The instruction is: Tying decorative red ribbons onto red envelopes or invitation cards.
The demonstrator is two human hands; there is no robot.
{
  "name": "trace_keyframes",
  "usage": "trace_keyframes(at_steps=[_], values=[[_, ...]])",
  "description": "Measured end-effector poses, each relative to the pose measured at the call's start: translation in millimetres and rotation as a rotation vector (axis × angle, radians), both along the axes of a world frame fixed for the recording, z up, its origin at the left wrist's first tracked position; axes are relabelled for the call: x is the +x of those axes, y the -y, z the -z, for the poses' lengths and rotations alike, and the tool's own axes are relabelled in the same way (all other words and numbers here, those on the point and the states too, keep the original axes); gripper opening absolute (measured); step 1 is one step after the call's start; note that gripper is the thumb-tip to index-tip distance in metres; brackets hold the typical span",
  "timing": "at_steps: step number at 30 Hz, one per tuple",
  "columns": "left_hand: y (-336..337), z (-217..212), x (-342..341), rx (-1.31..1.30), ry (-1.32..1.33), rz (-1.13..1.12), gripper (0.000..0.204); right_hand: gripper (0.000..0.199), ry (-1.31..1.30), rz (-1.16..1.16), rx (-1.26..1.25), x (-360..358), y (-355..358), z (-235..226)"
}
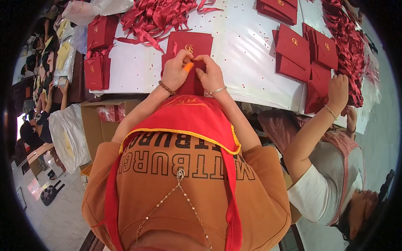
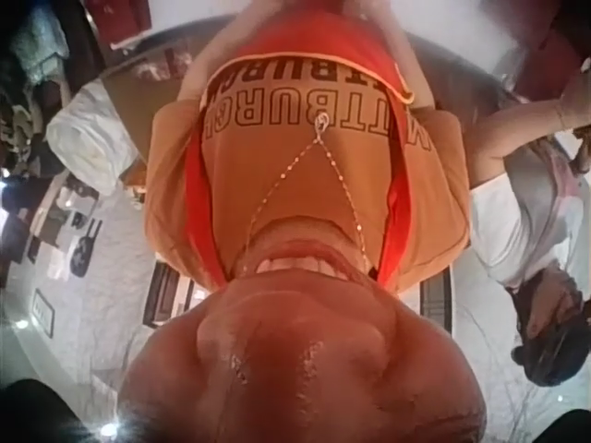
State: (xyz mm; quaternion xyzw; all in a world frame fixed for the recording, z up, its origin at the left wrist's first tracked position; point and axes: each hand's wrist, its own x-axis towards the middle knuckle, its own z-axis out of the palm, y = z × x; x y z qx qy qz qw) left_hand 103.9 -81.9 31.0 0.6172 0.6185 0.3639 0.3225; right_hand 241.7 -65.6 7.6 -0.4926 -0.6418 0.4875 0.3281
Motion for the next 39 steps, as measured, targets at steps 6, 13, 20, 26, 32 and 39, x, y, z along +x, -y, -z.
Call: trace_keyframes(at_steps=[6, 13, 20, 26, 32, 39], values=[[-14, -14, -23, 0.213, -0.244, 0.087, 0.012, 0.028, -0.087, -0.044, 0.057, 2, 2, 3], [-63, -25, -52, -0.447, -0.306, 0.626, 0.023, 0.025, 0.057, -0.147, 0.079, -2, 7, -14], [-62, -1, -47, -0.363, -0.149, 0.61, 0.022, 0.024, 0.099, -0.102, 0.143, -2, 5, -12], [-70, -24, -60, -0.593, -0.045, 0.815, 0.022, 0.025, 0.031, -0.144, 0.104, -5, 1, -13], [-78, -24, -57, -0.695, -0.153, 0.909, 0.021, 0.025, 0.006, -0.174, 0.049, -7, 0, -13], [-65, -4, -57, -0.499, 0.17, 0.472, 0.017, 0.021, 0.039, -0.18, 0.136, 0, -1, -10]])
